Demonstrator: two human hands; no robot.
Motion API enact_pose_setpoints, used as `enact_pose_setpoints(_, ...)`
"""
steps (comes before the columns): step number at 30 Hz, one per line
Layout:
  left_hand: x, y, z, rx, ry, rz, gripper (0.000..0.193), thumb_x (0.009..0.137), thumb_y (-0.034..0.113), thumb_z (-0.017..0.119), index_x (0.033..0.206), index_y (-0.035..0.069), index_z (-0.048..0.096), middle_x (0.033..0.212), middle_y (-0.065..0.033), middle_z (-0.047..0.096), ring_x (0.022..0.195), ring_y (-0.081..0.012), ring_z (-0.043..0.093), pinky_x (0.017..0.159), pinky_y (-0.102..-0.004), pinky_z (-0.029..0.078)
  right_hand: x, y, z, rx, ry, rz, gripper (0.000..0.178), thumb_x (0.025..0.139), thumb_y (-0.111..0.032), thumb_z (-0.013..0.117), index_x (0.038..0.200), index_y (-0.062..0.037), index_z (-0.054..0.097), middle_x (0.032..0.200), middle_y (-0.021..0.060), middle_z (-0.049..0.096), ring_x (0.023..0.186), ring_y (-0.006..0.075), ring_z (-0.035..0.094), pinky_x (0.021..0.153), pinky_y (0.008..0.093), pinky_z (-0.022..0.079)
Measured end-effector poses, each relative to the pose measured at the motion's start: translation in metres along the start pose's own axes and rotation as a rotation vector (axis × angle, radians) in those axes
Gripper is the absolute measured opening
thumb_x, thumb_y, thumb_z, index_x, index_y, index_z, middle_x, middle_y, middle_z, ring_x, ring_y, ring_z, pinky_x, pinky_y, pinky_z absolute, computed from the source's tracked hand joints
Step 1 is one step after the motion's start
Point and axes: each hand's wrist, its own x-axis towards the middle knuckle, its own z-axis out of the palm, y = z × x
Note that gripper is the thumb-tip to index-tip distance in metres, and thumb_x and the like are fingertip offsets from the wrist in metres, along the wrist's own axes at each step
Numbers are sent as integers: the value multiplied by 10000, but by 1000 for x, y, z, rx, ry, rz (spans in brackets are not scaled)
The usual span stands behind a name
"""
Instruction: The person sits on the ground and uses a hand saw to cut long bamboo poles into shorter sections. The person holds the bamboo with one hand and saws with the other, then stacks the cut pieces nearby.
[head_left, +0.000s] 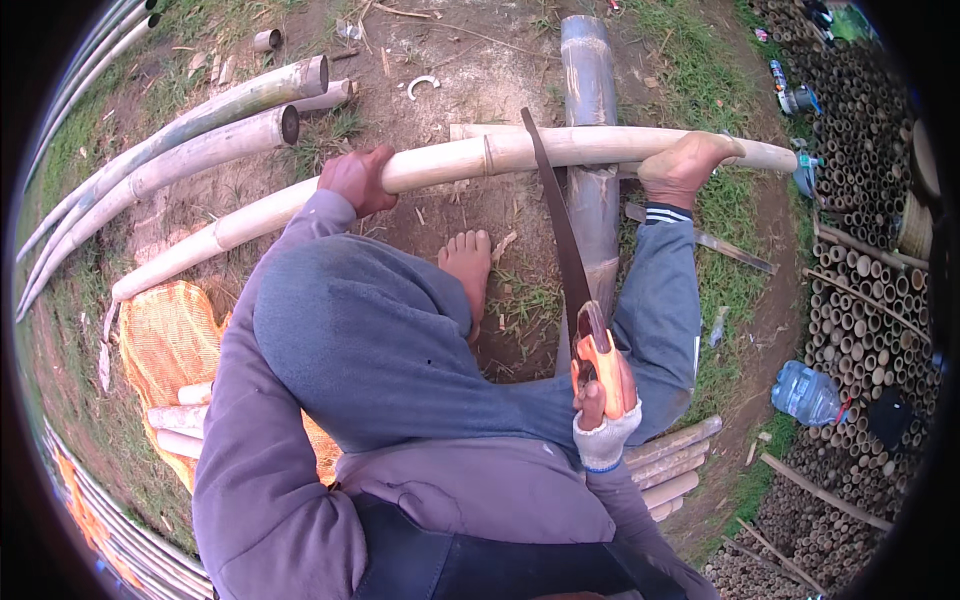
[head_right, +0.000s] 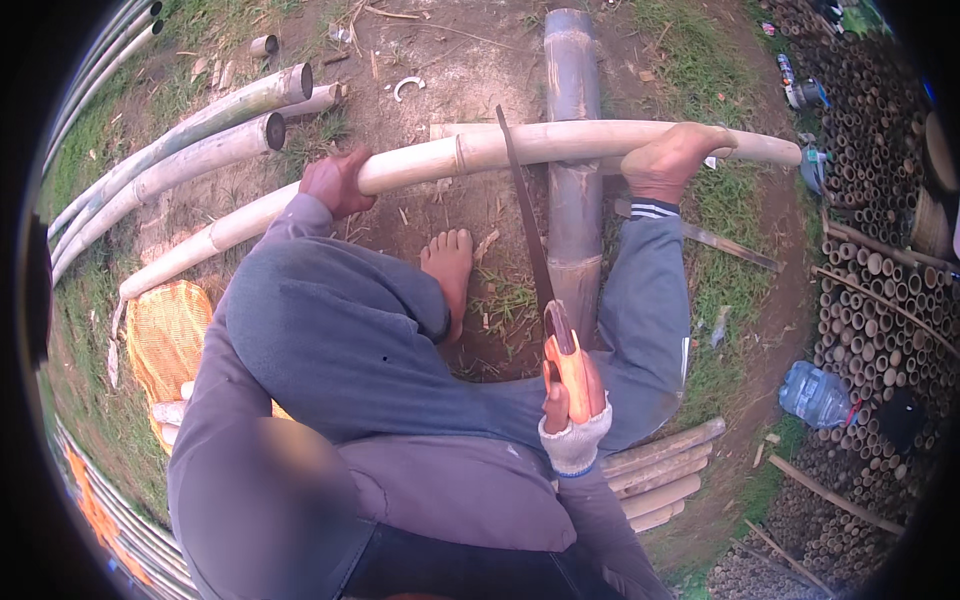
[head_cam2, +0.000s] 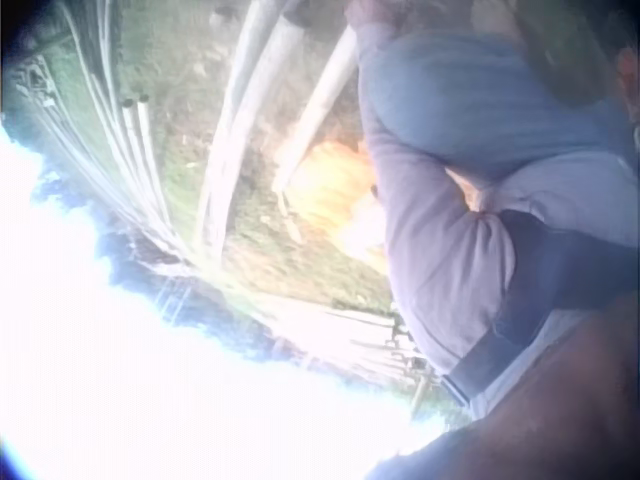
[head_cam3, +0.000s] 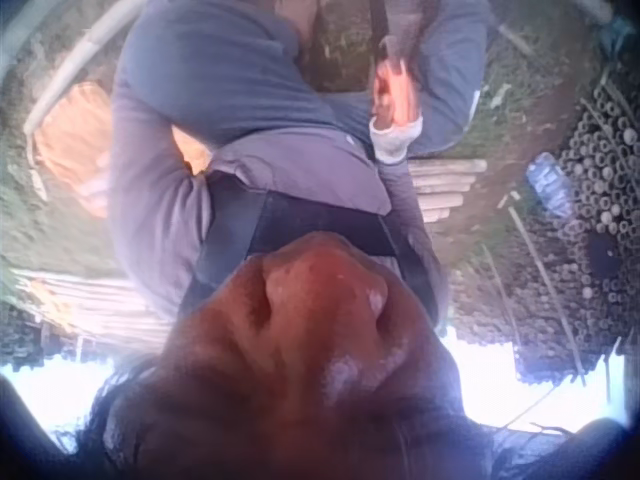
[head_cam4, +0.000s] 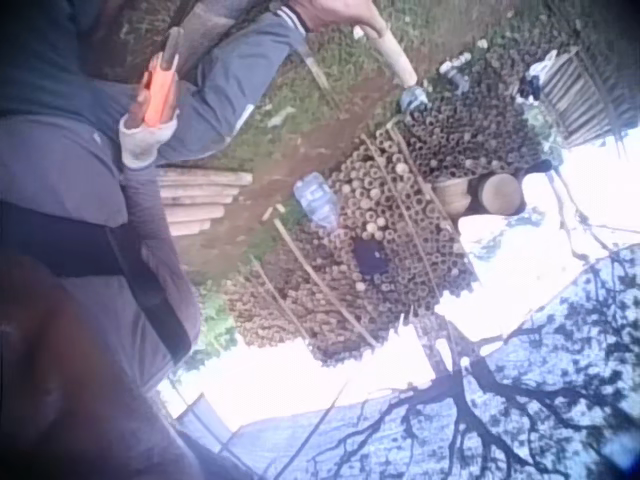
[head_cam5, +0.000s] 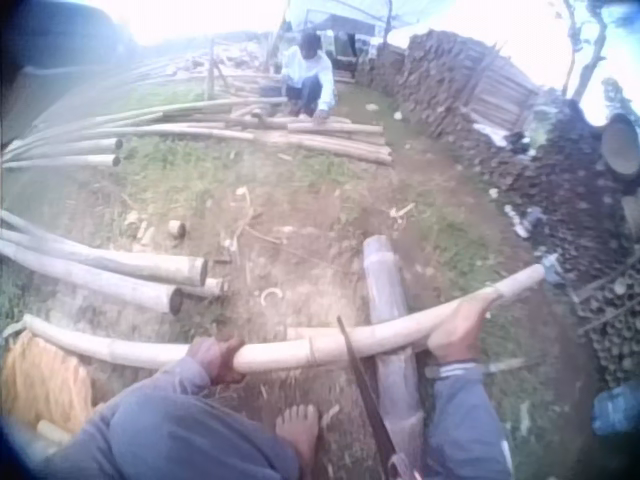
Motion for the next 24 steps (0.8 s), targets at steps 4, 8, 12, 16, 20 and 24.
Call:
enact_pose_setpoints(4, 13, 2, -6, 20, -8, -3, 581, 736, 384, 877, 1238, 174, 676, 1133, -130, 792, 1042, -394, 777, 930, -516, 615, 52, 30, 32, 42, 62, -109, 504, 1100, -192, 654, 1463, 140, 546, 1328, 233, 720, 1157, 297, 738, 999, 392, 585)
enact_pose_setpoints(8, 15, 17, -16, 13, -14, 9, 559, 744, 390, 872, 1217, 167, 675, 1126, -124, 796, 1048, -393, 777, 932, -514, 615, 181, 6, 81, -61, 141, -350, 361, 1064, -133, 695, 1352, 82, 667, 1201, 234, 755, 1043, 298, 758, 943, 389, 580)
enact_pose_setpoints(12, 13, -1, -11, 22, 50, 22, 566, 735, 371, 873, 1228, 179, 675, 1097, -128, 798, 1011, -400, 779, 906, -524, 615, 121, 14, 62, -111, 140, -376, 425, 1099, -218, 667, 1393, 88, 637, 1153, 154, 765, 975, 205, 719, 889, 338, 570)
enact_pose_setpoints(16, 17, -8, 5, 28, 75, 56, 568, 724, 348, 871, 1235, 194, 673, 1071, -137, 795, 958, -407, 779, 862, -541, 612, 5, 4, 0, 92, -26, 18, 531, 1101, -190, 649, 1503, 127, 508, 1370, 223, 698, 1179, 249, 720, 986, 349, 598)
enact_pose_setpoints(20, 11, -4, 0, 43, 28, 37, 589, 736, 373, 875, 1242, 162, 659, 1088, -140, 796, 992, -402, 780, 893, -530, 616, 63, 26, 38, 67, 31, -123, 485, 1094, -123, 642, 1499, 116, 525, 1371, 217, 699, 1194, 254, 712, 1010, 360, 587)
enact_pose_setpoints(24, 25, 17, -13, 53, -15, 54, 637, 744, 385, 880, 1297, 170, 648, 1110, -132, 800, 1027, -392, 782, 926, -522, 619, 186, 3, 76, -35, 140, -305, 360, 1061, -129, 700, 1343, 93, 670, 1172, 227, 765, 1031, 264, 751, 929, 367, 578)
